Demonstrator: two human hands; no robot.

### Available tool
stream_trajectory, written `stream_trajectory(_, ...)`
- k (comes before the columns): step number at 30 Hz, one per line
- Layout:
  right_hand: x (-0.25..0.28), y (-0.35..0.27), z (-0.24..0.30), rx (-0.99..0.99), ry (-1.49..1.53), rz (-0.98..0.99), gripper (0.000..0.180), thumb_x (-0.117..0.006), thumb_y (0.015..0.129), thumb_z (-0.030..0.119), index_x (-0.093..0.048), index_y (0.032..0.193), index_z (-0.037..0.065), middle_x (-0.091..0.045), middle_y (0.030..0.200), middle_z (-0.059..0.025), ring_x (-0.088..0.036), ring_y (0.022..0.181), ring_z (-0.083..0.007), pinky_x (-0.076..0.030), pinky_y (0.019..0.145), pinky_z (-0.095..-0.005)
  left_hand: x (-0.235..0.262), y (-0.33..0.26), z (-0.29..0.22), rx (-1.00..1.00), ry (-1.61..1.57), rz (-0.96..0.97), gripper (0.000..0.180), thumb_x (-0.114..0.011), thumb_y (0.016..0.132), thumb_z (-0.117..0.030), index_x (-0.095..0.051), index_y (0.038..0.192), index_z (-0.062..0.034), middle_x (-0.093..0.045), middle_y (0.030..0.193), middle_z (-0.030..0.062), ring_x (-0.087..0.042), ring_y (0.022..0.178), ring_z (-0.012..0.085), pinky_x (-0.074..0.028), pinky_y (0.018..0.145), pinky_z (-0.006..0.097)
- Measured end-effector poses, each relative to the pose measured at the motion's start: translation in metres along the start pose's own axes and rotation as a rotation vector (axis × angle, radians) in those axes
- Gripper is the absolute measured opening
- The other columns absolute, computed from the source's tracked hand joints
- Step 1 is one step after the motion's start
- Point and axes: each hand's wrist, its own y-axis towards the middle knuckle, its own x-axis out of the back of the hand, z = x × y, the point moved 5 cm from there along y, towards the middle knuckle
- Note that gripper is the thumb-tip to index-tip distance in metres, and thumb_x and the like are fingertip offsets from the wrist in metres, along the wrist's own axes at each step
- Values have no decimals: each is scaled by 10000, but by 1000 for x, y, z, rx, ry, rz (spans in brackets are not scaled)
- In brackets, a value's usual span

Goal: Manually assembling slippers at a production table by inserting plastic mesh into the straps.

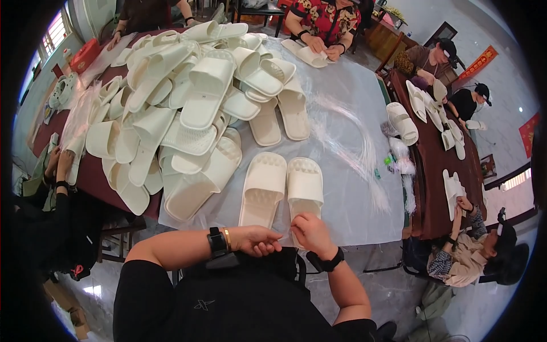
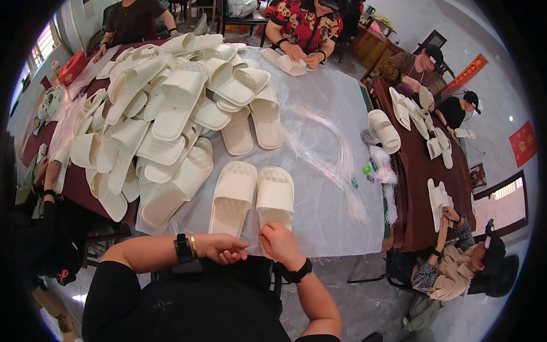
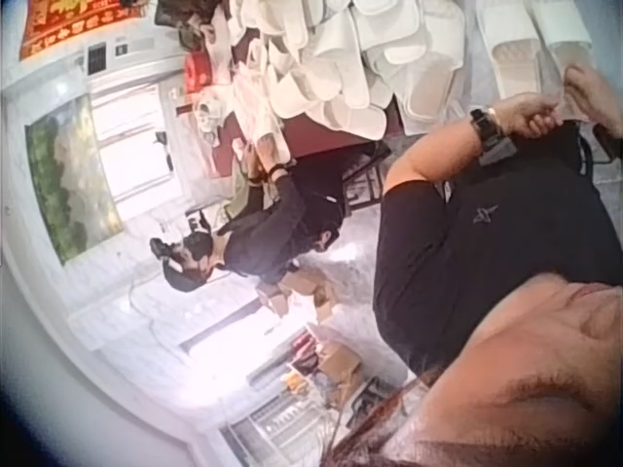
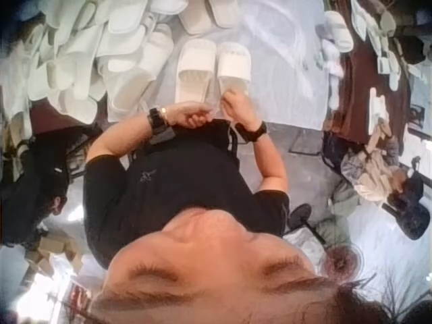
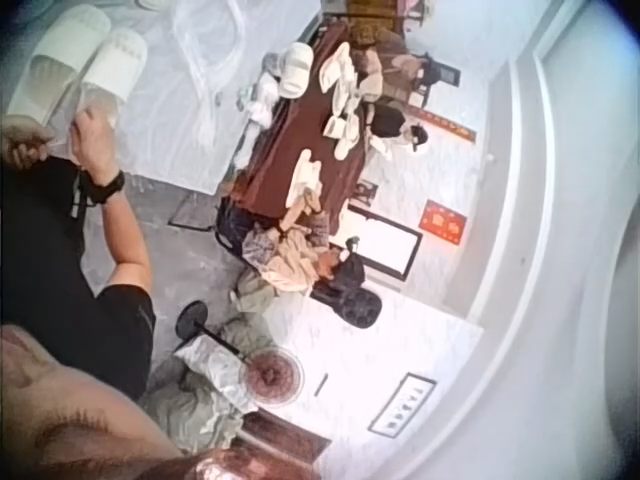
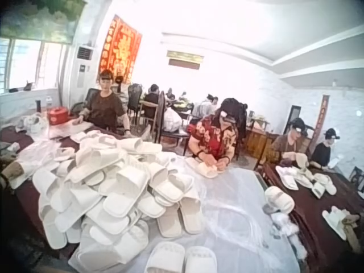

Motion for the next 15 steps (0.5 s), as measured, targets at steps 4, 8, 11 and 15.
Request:
stream_trajectory(4,0,-1,-3,-11,1,3,89,-669,755,83,-610,817,59,-602,853,-105,-598,824,-323,-501,697,-396,6,2,3,3,-29,19,484,-395,1018,-409,-614,850,-12,-451,578,-39,-353,413,25,-286,322,145)
stream_trajectory(8,2,0,0,-8,-5,7,86,-664,763,85,-608,822,58,-600,853,-106,-597,824,-324,-499,695,-401,5,-1,0,10,-21,23,486,-395,1019,-405,-615,838,-11,-455,580,-38,-357,410,24,-290,323,144)
stream_trajectory(11,1,1,1,-5,-26,7,87,-658,774,90,-604,831,53,-593,844,-113,-593,813,-331,-496,686,-407,8,-5,-8,-15,-2,-6,470,-415,1014,-401,-612,836,-13,-462,583,-38,-356,410,27,-285,328,147)
stream_trajectory(15,-3,2,-5,-53,-30,-49,87,-635,797,69,-595,869,41,-597,860,-126,-595,812,-345,-501,688,-408,16,-16,-37,-246,97,-136,379,-479,995,-363,-606,876,-27,-486,611,-36,-390,457,38,-311,392,168)
